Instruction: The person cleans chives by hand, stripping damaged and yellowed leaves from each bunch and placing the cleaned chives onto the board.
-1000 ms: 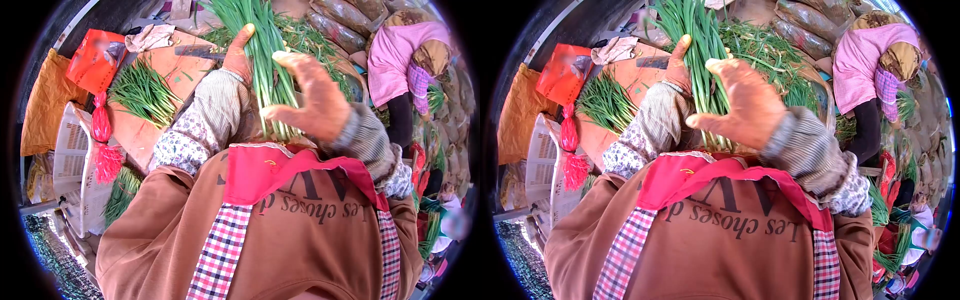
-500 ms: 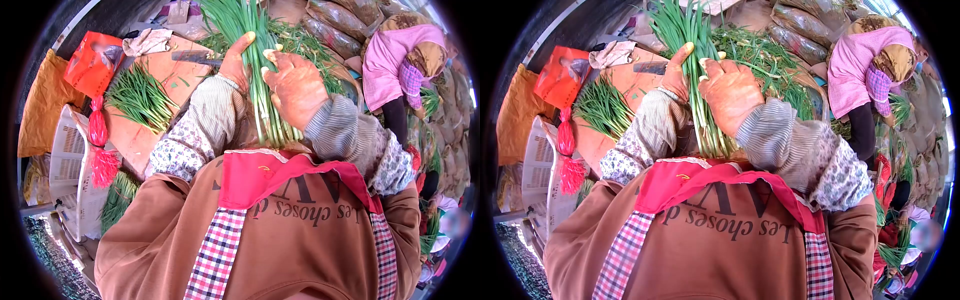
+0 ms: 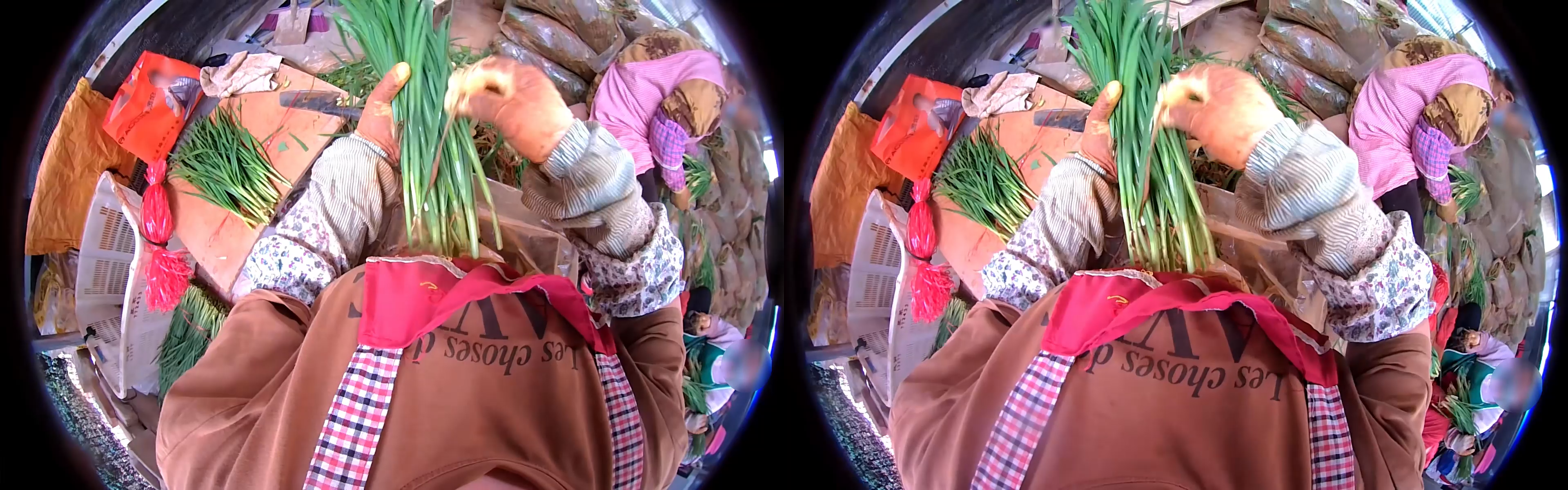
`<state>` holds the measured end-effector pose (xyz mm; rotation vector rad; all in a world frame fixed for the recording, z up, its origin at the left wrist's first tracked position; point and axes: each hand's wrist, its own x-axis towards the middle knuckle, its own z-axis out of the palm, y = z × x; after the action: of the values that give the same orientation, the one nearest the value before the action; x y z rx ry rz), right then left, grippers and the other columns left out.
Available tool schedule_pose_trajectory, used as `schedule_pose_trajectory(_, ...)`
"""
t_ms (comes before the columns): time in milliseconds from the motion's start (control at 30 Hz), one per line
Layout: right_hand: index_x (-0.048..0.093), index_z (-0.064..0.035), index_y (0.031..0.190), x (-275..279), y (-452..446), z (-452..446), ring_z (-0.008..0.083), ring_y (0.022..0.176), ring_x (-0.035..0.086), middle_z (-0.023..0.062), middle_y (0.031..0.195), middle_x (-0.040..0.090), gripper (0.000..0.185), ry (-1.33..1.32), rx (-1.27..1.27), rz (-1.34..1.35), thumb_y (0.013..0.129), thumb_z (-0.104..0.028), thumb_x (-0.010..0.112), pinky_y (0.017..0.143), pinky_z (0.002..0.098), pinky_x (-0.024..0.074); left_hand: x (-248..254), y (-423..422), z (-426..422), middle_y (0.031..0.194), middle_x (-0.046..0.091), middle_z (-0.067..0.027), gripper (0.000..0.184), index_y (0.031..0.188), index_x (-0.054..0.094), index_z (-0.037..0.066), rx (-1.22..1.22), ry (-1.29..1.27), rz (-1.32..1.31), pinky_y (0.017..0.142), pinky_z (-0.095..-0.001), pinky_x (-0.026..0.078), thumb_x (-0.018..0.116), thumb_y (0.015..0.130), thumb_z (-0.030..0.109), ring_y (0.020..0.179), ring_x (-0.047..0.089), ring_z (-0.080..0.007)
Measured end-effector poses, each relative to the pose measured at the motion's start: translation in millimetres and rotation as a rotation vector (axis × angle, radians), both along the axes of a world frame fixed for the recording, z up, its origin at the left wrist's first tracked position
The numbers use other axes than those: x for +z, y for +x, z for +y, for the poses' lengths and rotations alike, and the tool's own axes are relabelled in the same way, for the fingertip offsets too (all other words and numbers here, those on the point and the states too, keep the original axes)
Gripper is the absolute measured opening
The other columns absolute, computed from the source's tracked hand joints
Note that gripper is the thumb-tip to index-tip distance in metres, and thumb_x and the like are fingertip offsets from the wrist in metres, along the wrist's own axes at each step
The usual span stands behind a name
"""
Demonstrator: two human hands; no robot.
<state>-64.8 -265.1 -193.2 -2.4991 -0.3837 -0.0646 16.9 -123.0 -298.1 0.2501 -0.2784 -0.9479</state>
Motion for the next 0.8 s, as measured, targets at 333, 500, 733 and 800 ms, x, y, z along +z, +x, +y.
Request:
schedule_pose_trajectory(333,0.062,-0.006,0.096,11.7,40.4,-23.9,0.0194,0.09,0.059,0.0069,0.1,0.062,0.021,-0.449,0.102,-0.841,0.084,-0.02,0.052,0.085,0.029,0.0448,11.1,-5.0,2.2,0.111,0.054,-0.0222,0.065,0.126,0.042,0.007,-0.095,0.007,-0.08,0.082,-0.0497,0.048,0.058,0.076,0.046,0.095,0.058,-0.0333)
schedule_pose_trajectory(500,0.062,-0.0024,0.09,70.5,21.3,1.2,0.0114,0.071,0.054,0.0038,0.08,0.061,0.015,0.42,-0.03,-0.612,0.081,-0.014,0.057,0.066,0.024,0.0425,7.3,-0.8,-0.6,0.121,0.048,-0.0249,0.068,0.128,0.039,0.007,-0.13,-0.052,-0.095,0.085,-0.052,0.045,0.057,0.076,0.047,0.099,0.056,-0.0343)
schedule_pose_trajectory(733,0.053,-0.0034,0.103,56.8,70.4,-65.4,0.0128,0.077,0.053,0.0037,0.086,0.06,0.032,0.259,-0.384,-0.379,0.083,-0.029,0.054,0.064,0.0254,0.0423,-3.3,1.3,-2.3,0.118,0.051,-0.0219,0.071,0.13,0.037,0.006,-0.027,0.055,-0.134,0.086,-0.0503,0.046,0.052,0.078,0.052,0.094,0.059,-0.0309)
schedule_pose_trajectory(800,0.049,-0.0041,0.111,4.4,90.2,-109.9,0.0159,0.084,0.055,0.0062,0.093,0.061,0.04,-0.398,-0.461,-0.117,0.084,-0.033,0.052,0.067,0.0281,0.0446,-12.6,8.1,-3.1,0.118,0.052,-0.0219,0.07,0.13,0.037,0.006,0.033,0.125,-0.167,0.085,-0.0502,0.046,0.052,0.079,0.051,0.094,0.059,-0.031)
